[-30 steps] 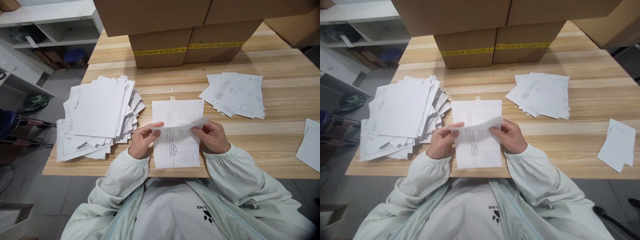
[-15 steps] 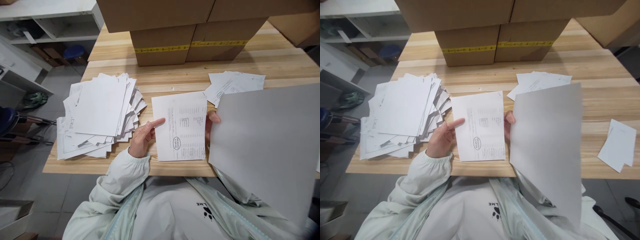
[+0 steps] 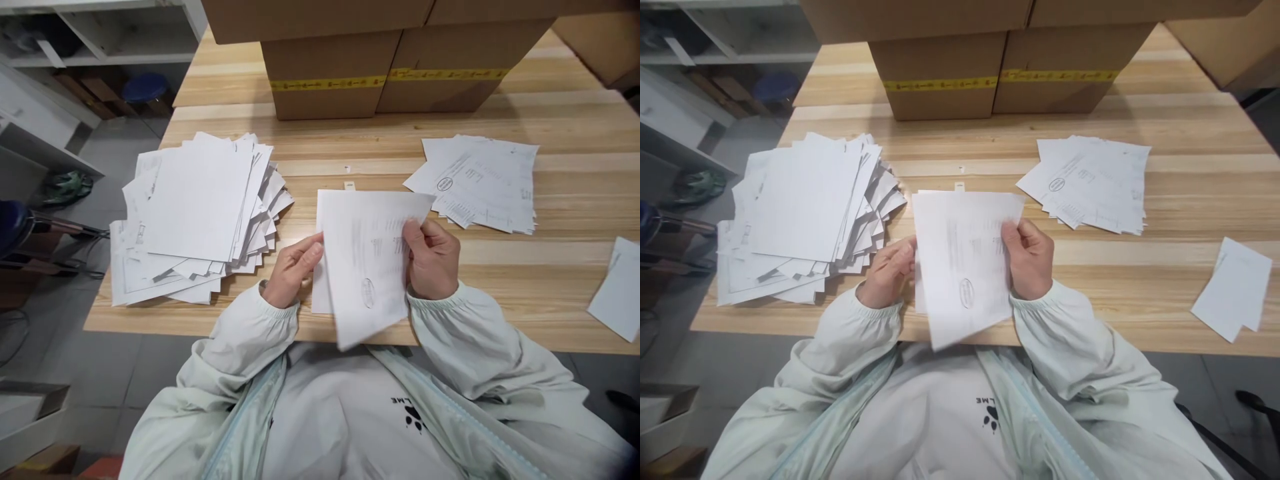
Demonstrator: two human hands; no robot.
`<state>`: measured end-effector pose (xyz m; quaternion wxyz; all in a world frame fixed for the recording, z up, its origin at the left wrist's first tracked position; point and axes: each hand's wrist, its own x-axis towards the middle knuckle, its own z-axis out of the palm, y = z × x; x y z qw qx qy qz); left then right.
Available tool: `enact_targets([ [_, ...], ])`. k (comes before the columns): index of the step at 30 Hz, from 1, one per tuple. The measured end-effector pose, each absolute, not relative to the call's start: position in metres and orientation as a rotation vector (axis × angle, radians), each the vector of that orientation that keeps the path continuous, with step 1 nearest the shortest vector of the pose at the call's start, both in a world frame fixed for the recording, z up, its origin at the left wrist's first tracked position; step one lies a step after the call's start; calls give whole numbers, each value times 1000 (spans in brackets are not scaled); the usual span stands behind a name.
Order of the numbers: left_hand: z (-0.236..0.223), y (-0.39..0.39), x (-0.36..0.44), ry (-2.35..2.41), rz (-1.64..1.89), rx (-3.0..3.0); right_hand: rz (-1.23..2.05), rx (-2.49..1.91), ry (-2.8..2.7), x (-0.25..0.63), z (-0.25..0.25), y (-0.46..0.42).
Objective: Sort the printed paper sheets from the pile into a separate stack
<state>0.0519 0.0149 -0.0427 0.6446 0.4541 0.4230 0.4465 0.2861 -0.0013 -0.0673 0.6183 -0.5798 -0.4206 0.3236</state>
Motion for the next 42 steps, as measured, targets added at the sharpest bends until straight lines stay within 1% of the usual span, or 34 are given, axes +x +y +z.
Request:
enact_targets([
  [5,-36,17,64,864,1080,993,544,-1320,-1017,272,-49,-11],
  [10,9,15,72,947,1276,1119,401,-1213,-1059,269,-8,-19],
  [13,25,8,71,1012,1380,1188,394,-1095,-1142,279,3,-18],
  [16,15,-1,71,962,1421,1244,513,-1009,-1204,285,-11,-18],
  [19,-5,-7,74,933,1372,1245,645,-1067,-1209,282,-30,-21],
  [22,-12,-11,79,959,1351,1200,668,-1079,-1213,275,-36,-25],
  [27,-4,-15,84,941,1390,1185,561,-1060,-1177,265,-28,-24],
  [36,0,-21,90,937,1362,1242,556,-1018,-1155,260,-23,-37],
  [39,8,-27,90,934,1353,1231,524,-1086,-1140,262,-13,-46],
  [42,8,-33,87,920,1310,1140,611,-1188,-1164,269,-11,-53],
])
